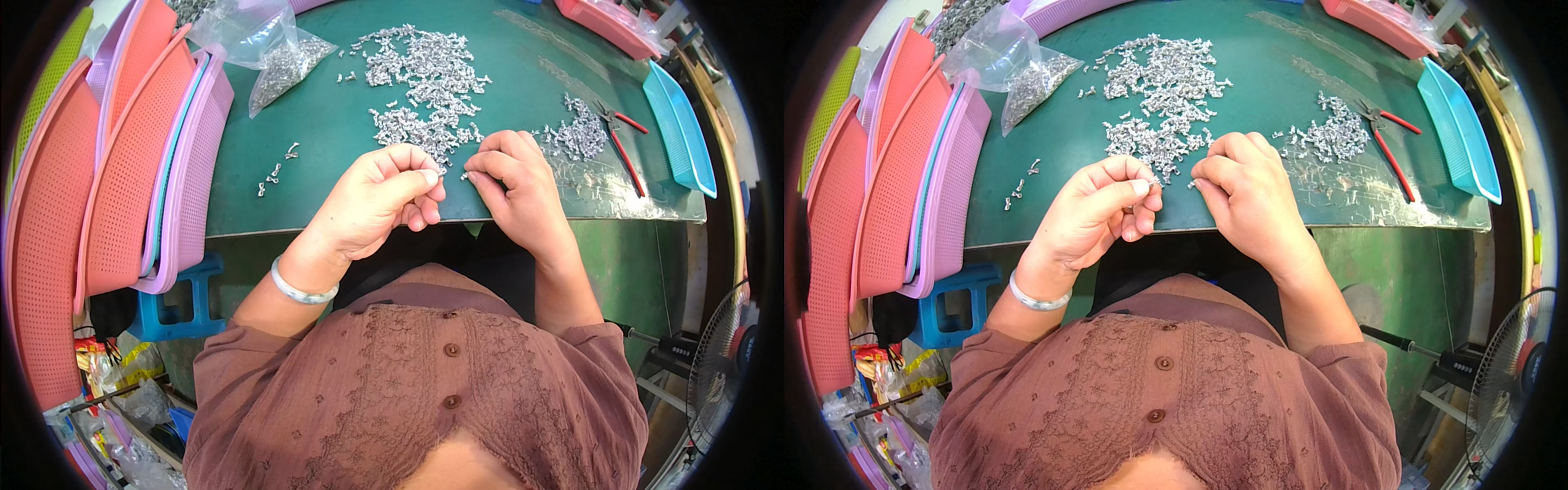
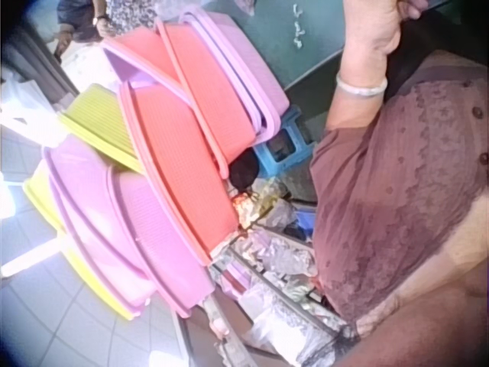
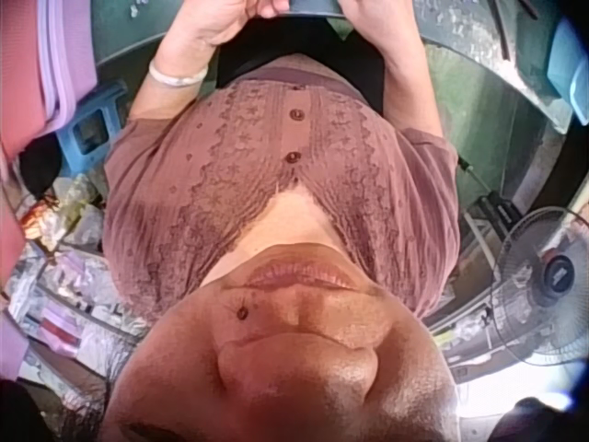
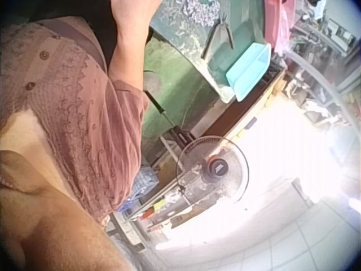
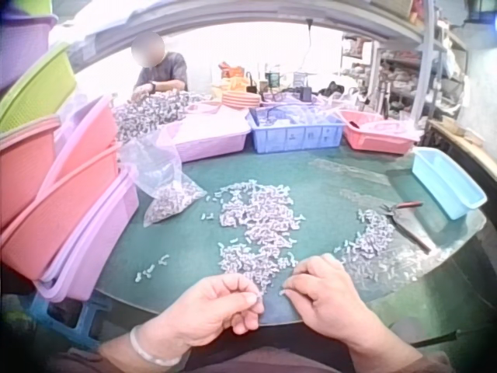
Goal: The person sits at a green work table and repeatedly picks up small silver metal components, joining them together by hand. They handle the pieces one at a time, occasionally placing finished assemblies back onto the table among a larger pile of similar parts.
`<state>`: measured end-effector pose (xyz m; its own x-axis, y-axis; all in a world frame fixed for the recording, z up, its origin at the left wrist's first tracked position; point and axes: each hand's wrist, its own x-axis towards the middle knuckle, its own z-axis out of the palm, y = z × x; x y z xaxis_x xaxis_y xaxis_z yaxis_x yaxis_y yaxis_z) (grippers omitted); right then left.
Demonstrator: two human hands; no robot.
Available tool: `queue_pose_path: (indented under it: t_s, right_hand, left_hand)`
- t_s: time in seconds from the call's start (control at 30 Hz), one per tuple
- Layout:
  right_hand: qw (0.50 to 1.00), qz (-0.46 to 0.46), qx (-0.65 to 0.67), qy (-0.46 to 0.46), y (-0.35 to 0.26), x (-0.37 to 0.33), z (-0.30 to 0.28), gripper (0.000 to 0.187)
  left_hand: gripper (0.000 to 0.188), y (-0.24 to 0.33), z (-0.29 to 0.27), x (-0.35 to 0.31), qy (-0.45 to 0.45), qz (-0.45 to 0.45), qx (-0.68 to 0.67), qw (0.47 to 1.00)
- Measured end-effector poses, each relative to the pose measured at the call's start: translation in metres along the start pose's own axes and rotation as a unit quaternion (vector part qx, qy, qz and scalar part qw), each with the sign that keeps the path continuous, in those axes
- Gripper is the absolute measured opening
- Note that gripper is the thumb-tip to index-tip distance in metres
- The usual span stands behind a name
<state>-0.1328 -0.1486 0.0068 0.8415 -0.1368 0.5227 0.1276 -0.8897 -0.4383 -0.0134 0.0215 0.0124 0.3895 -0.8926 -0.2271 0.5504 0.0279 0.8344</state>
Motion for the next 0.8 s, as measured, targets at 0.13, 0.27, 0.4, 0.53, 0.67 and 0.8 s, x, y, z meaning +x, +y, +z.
queue_pose_path:
  t_s: [0.13,0.27,0.4,0.53,0.67,0.8]
  right_hand:
    - [1.0,-0.003,0.008,0.006,0.0,0.0,0.001,0.011]
    - [1.0,-0.003,0.018,0.004,0.001,0.0,0.0,0.01]
    - [1.0,-0.012,0.02,-0.006,0.002,0.0,0.0,0.011]
    - [0.999,-0.012,0.048,0.021,0.0,0.001,0.002,0.012]
    - [0.992,-0.029,0.104,0.059,-0.011,0.005,0.002,0.015]
    - [0.987,-0.062,0.127,0.079,-0.016,0.007,0.007,0.018]
  left_hand:
    - [0.005,0.0,-0.002,0.0,-0.005,0.002,-0.016,1.0]
    - [0.006,0.0,-0.007,0.001,-0.024,0.012,-0.052,0.998]
    - [0.009,-0.002,-0.009,0.002,-0.025,0.023,-0.074,0.997]
    - [0.013,-0.002,-0.007,0.001,-0.007,0.015,-0.055,0.998]
    - [0.013,0.0,0.003,-0.002,0.011,-0.005,-0.007,1.0]
    - [0.014,0.002,0.005,-0.002,0.003,-0.021,0.018,1.0]
